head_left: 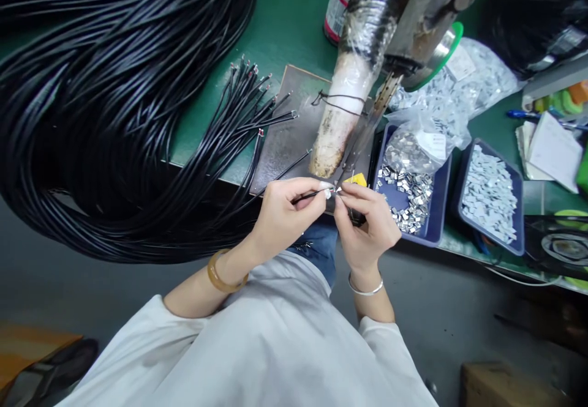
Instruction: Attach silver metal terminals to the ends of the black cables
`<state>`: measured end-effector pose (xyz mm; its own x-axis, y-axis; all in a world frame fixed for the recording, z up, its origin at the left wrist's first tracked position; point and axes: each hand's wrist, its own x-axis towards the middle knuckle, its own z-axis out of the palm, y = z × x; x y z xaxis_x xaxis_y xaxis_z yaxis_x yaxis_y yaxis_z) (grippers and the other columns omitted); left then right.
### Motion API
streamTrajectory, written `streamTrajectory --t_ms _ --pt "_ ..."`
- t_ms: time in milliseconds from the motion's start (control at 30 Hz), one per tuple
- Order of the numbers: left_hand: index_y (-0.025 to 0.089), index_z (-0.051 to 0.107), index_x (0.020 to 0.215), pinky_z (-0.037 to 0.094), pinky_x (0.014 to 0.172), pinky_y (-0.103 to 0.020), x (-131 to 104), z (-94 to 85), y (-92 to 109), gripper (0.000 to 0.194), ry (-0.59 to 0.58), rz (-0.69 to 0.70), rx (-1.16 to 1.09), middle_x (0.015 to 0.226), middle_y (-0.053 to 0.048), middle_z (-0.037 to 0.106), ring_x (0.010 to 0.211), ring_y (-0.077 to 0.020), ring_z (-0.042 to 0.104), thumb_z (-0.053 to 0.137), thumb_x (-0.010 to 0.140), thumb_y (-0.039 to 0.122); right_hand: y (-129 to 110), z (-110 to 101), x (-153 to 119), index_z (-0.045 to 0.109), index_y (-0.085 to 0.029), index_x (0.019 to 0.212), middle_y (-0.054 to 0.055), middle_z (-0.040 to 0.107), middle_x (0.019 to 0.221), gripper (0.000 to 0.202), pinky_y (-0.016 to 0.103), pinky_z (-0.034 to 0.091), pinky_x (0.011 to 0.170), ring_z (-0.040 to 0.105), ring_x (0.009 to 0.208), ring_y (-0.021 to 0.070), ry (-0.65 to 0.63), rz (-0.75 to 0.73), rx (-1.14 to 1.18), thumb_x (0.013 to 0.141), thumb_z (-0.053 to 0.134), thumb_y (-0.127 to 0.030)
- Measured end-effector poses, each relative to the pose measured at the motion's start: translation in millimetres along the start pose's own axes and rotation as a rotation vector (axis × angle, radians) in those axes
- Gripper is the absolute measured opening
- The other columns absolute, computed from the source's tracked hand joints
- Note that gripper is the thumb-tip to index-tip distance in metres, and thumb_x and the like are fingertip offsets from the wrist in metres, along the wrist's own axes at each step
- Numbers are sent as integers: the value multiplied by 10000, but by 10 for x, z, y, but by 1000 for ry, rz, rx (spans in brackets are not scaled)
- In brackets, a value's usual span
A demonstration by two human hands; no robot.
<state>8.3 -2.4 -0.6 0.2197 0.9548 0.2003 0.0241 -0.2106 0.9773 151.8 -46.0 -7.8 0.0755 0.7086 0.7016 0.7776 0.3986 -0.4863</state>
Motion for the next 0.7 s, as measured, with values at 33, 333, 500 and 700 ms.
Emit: streamTrajectory --t_ms 33,333,500,700 --pt "140 786 855 484 540 -154 3 -1 0 137 5 23 24 717 -8 747 570 -75 611 656 821 116 -4 -2 7 676 -224 954 24 772 1025 211 311 619 830 745 919 154 1 2 0 818 726 -71" --pt "142 791 845 470 526 -161 13 -52 -24 142 -20 59 84 741 -34 766 577 -87 618 655 811 117 -2 -36 -24 648 -231 949 43 771 1068 225 279 643 832 755 946 160 -54 -86 -61 811 729 -74" --pt "134 776 828 505 566 -174 -6 -55 -21 127 -61 -114 -38 743 -33 755 623 -103 644 656 792 149 19 -44 -54 632 -233 947 37 778 1062 209 268 638 802 758 922 149 -62 -89 -54 825 713 -84" --pt "108 729 748 441 513 -179 -47 -64 22 112 -151 -216 -139 638 -23 668 545 -81 552 660 803 176 -41 -185 5 679 -245 928 -15 741 874 161 281 607 725 717 811 137 -52 149 67 852 697 -104"
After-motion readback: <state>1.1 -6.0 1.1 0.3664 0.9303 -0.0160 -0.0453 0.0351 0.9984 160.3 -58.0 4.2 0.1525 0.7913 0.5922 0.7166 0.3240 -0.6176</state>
